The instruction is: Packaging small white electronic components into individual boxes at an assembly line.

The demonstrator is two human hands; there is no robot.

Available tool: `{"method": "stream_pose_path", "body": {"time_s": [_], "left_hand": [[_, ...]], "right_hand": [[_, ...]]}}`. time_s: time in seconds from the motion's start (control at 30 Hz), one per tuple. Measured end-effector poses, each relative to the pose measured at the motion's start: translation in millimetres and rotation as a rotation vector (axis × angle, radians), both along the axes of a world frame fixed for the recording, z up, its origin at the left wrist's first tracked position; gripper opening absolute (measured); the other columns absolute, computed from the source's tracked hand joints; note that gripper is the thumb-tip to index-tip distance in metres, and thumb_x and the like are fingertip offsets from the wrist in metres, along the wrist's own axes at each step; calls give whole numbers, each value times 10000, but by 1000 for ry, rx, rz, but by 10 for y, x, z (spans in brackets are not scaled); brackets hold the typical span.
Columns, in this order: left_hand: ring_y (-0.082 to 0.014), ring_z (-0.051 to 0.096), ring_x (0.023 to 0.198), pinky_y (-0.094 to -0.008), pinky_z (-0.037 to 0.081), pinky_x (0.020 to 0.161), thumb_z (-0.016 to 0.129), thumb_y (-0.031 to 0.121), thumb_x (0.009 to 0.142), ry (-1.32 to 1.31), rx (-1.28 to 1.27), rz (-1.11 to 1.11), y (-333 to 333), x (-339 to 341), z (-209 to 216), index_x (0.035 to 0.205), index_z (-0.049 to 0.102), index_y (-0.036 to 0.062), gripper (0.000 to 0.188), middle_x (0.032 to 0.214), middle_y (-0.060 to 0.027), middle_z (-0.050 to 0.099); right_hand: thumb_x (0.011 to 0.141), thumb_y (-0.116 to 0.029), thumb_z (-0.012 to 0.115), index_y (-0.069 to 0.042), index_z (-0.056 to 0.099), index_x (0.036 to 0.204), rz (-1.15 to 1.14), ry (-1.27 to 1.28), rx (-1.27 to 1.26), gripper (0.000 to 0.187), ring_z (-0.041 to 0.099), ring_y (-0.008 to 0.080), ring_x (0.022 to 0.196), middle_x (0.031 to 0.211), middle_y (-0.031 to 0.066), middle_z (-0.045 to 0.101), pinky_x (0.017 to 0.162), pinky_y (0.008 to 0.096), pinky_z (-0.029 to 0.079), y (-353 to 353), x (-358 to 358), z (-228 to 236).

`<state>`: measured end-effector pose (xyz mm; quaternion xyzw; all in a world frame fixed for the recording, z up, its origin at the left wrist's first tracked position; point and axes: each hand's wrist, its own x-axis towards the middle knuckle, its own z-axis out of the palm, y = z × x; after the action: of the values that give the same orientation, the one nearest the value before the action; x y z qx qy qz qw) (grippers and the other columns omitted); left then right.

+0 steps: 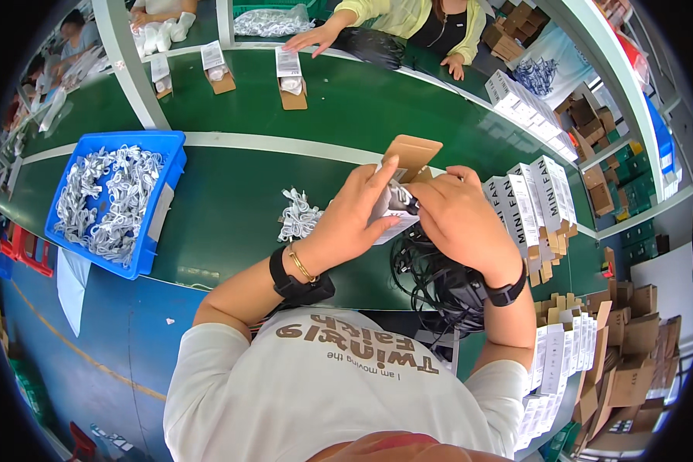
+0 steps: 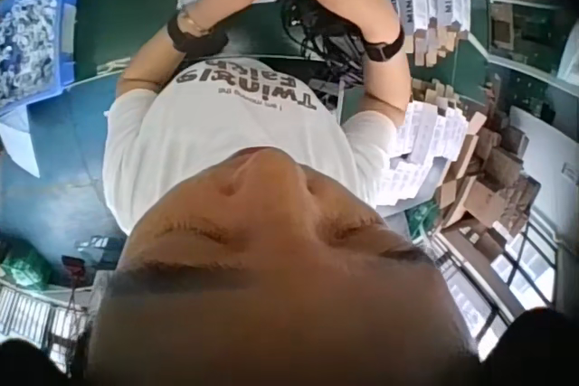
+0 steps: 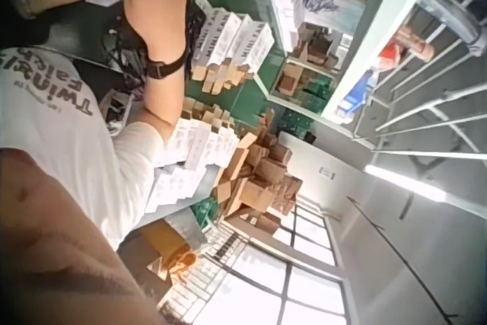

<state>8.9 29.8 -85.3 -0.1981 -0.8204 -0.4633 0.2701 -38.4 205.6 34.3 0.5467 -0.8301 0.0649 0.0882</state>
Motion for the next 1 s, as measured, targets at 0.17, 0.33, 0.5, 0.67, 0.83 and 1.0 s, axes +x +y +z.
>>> {"method": "stream_pose_path", "body": {"time_s": [0.17, 0.33, 0.5, 0.67, 0.83, 1.0], "left_hand": [[-317, 433, 1267, -387, 354, 1056, 672, 15, 804, -35, 217, -74, 46, 7, -152, 1484, 128, 37, 872, 1411, -187, 366], [-315, 419, 1299, -389, 331, 1086, 673, 10, 804, -92, 248, -142, 1, -36, -134, 1478, 123, 20, 870, 1427, -189, 363], [-302, 417, 1302, -382, 333, 1088, 672, 16, 807, -74, 235, -129, -4, -52, -134, 1477, 126, 21, 864, 1422, -195, 369], [-299, 412, 1305, -380, 330, 1092, 680, 29, 808, -89, 213, -132, 17, 6, -93, 1476, 133, 21, 864, 1426, -203, 360], [-309, 415, 1300, -380, 341, 1082, 693, 49, 805, -84, 256, -136, 6, -10, -144, 1473, 147, 18, 863, 1421, -206, 363], [-321, 429, 1284, -392, 353, 1070, 698, 61, 800, -68, 185, -100, 21, 45, -111, 1465, 168, 9, 852, 1410, -210, 373]], "right_hand": [[804, -10, 581, -49, 562, 1096, 102, -231, 104, 296, 601, 301, 930, 922, 116, 638, 942, 468, 384, 5, -150, 35], [791, -20, 605, -71, 593, 1058, -141, -200, -10, 271, 597, 315, 883, 859, 84, 639, 894, 475, 410, -92, -173, -209], [756, -27, 634, -107, 644, 974, -128, -61, 14, 232, 574, 278, 844, 805, 51, 630, 799, 437, 428, -150, -159, -194], [730, -25, 642, -120, 676, 924, -20, 19, 58, 220, 551, 238, 839, 799, 36, 617, 783, 378, 403, -120, -76, -46], [726, -44, 636, -109, 682, 924, 13, 44, -17, 214, 552, 236, 835, 825, 29, 612, 812, 363, 379, -116, 115, 2], [747, -64, 630, -82, 664, 980, -24, -78, 94, 237, 568, 248, 885, 882, 39, 633, 828, 379, 378, -98, 100, -78]]}}
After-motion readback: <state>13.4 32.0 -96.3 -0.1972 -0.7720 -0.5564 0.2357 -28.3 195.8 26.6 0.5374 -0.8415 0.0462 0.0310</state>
